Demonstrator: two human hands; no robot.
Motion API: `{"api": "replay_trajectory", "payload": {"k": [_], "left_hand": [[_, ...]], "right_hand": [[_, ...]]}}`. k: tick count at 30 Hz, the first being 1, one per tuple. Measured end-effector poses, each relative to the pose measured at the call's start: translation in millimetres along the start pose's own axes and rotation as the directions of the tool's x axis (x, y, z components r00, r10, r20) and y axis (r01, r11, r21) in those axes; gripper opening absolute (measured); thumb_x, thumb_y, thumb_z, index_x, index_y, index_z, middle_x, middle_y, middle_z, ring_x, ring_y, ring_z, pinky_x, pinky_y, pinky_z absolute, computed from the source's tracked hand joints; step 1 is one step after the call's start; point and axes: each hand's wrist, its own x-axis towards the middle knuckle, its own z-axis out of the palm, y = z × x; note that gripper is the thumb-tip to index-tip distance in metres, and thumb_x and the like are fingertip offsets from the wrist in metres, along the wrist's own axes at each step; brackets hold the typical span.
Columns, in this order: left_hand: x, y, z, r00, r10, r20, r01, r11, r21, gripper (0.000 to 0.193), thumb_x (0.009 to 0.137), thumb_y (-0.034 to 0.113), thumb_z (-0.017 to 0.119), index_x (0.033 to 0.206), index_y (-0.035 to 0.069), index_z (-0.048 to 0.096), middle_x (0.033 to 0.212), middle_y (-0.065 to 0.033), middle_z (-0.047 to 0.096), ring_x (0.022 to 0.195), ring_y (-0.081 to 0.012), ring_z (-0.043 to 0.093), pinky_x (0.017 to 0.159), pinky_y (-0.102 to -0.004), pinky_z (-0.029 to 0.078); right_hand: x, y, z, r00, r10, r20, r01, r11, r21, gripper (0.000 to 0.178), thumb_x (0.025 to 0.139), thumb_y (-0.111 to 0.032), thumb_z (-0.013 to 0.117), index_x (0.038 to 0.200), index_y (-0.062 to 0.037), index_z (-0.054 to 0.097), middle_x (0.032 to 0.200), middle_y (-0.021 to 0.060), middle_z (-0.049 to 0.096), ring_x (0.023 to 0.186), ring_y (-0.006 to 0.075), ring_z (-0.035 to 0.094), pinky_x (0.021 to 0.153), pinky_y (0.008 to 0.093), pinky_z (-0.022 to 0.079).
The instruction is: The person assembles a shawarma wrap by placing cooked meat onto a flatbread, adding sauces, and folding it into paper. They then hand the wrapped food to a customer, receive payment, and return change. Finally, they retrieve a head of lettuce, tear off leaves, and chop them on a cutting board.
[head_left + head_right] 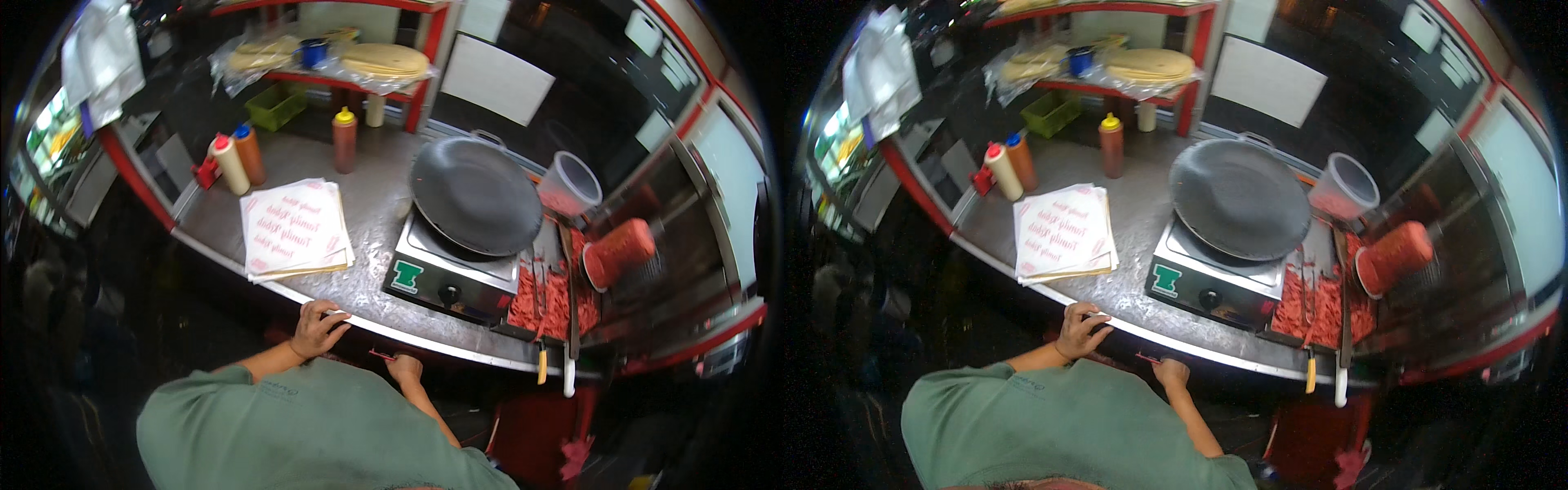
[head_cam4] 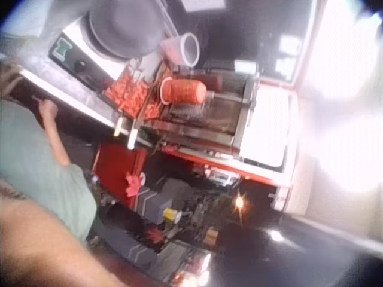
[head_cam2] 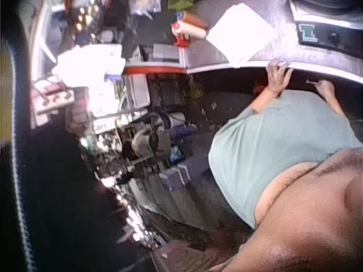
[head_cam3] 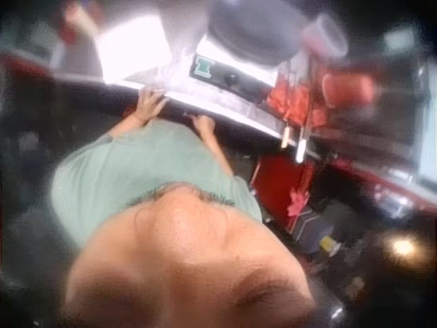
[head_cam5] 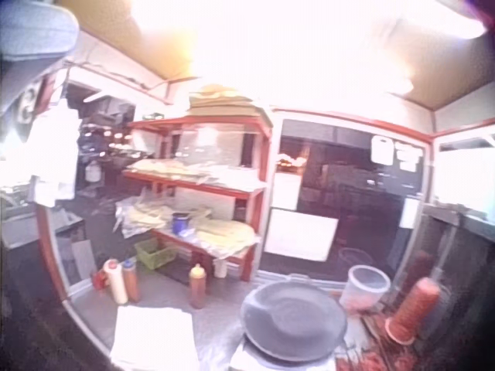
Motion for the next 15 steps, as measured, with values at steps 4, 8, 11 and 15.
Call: {"api": "replay_trajectory", "payload": {"k": [4,8,11,15], "left_hand": [[31.7,-24.1,-37.0,0.995,0.049,-0.089,-0.061,0.989,-0.131,0.045,0.077,0.016,0.089,0.116,0.012,0.066,0.115,-0.0074,0.064,0.103,-0.0273,0.064,0.089,-0.0408,0.049],[63.4,-107.4,-85.2,0.808,-0.295,-0.51,0.308,0.949,-0.061,0.054,0.093,0.017,0.074,0.135,-0.004,0.048,0.129,-0.0188,0.055,0.121,-0.0314,0.056,0.108,-0.0416,0.042],[90.9,-204.2,-123.8,0.526,-0.551,-0.648,0.278,0.831,-0.482,0.075,0.096,0.029,0.078,0.151,0.003,0.034,0.145,-0.0155,0.047,0.138,-0.0257,0.044,0.121,-0.0432,0.029],[122.8,-326.3,-160.9,0.616,-0.674,-0.409,0.328,0.691,-0.645,0.096,0.091,0.027,0.083,0.161,0.007,0.022,0.156,-0.0148,0.042,0.15,-0.0269,0.035,0.125,-0.0437,0.025]], "right_hand": [[-2.3,2.6,-40.4,0.943,-0.082,0.322,0.088,0.996,-0.005,0.07,0.089,-0.056,0.075,0.141,-0.0116,0.064,0.127,0.0224,0.07,0.122,0.0402,0.065,0.103,0.0471,0.051],[-42.5,-30.2,-108.0,0.827,-0.333,0.453,0.392,0.919,-0.039,0.06,0.099,-0.043,0.068,0.147,-0.0075,0.057,0.142,0.0244,0.061,0.131,0.0413,0.059,0.11,0.0507,0.047],[-65.9,-86.9,-151.9,0.684,-0.655,0.322,0.591,0.756,0.283,0.05,0.103,-0.034,0.064,0.145,-0.0063,0.059,0.135,0.0222,0.066,0.125,0.0381,0.064,0.107,0.0468,0.049],[-43.3,-183.3,-179.0,0.674,-0.738,0.033,0.571,0.549,0.611,0.029,0.101,-0.016,0.068,0.128,-0.0024,0.07,0.118,0.0153,0.074,0.108,0.0235,0.071,0.096,0.0346,0.053]]}}
